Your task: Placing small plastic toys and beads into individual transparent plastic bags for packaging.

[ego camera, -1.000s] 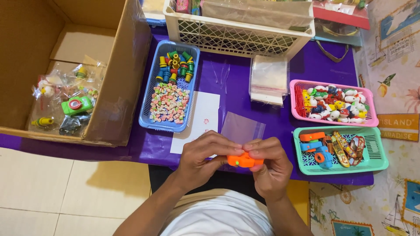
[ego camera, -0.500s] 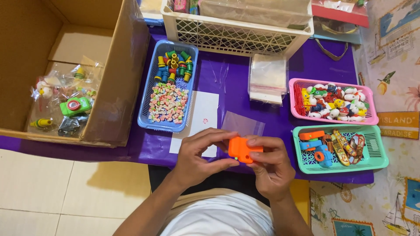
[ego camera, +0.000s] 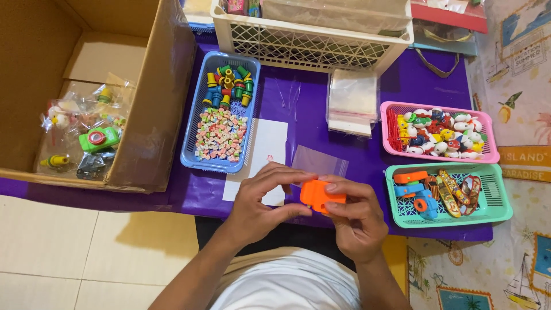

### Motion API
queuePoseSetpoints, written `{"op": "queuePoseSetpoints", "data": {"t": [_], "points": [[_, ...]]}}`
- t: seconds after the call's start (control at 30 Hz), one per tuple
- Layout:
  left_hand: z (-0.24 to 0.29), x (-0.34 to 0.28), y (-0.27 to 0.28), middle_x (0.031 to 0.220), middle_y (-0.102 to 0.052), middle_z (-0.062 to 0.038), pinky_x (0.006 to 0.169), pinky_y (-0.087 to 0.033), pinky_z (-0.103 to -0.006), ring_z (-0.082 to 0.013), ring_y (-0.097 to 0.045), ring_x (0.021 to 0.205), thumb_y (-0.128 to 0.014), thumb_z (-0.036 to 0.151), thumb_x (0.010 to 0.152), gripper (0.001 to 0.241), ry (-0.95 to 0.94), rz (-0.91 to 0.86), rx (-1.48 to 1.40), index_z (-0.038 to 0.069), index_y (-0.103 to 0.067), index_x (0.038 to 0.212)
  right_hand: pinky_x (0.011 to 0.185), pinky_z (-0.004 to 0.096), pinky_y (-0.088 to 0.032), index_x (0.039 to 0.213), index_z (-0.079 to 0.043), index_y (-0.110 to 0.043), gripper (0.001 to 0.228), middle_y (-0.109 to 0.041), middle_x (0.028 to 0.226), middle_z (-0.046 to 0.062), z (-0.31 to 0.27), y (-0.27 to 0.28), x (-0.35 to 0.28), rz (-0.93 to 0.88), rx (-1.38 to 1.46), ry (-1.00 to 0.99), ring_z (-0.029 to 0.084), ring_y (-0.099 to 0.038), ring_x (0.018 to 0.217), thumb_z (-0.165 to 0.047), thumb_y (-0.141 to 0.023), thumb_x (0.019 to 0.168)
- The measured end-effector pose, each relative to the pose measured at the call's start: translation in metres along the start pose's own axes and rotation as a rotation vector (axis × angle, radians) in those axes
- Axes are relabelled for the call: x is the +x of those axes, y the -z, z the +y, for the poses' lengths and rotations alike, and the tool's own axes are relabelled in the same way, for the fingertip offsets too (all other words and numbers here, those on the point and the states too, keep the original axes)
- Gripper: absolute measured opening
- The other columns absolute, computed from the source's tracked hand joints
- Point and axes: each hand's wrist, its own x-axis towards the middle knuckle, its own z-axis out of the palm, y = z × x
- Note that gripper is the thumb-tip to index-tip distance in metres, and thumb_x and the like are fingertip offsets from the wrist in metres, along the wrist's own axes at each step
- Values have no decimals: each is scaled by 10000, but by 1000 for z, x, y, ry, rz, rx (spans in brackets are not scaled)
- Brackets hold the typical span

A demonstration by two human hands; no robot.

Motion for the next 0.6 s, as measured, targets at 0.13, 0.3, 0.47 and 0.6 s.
{"op": "queuePoseSetpoints", "data": {"t": [0.13,0.3,0.47,0.6], "points": [[-6,-2,0,1120,-720,-73,812,-588,-260,-141,-624,847,-817,326,818,575,168,-47,-143,116,-652,1327,1091,569,-625,992,-95,-678,228,-595,1203,114,4,4,-2,-30,61,9,479,-674,1219,116,-596,957],[-6,0,-2,999,-756,-60,760,-564,-236,-129,-675,870,-825,110,846,254,201,73,-74,95,-762,1091,1065,440,-620,1022,-68,-668,110,-528,1288,197,-5,1,-2,-56,20,-6,415,-696,1213,20,-632,969],[-4,-2,-4,1025,-776,-53,888,-557,-300,-176,-718,955,-796,24,856,205,66,97,11,104,-751,1040,1039,373,-596,1189,-62,-626,328,-594,1223,149,-2,-3,2,24,-52,-145,257,-665,1117,-189,-757,917],[-5,0,-4,1059,-780,-55,928,-563,-331,-207,-728,986,-797,90,884,205,-42,60,49,93,-740,1080,886,330,-618,1045,-32,-690,239,-680,1027,179,5,-2,-3,118,-143,-122,265,-691,966,-170,-777,871]]}}
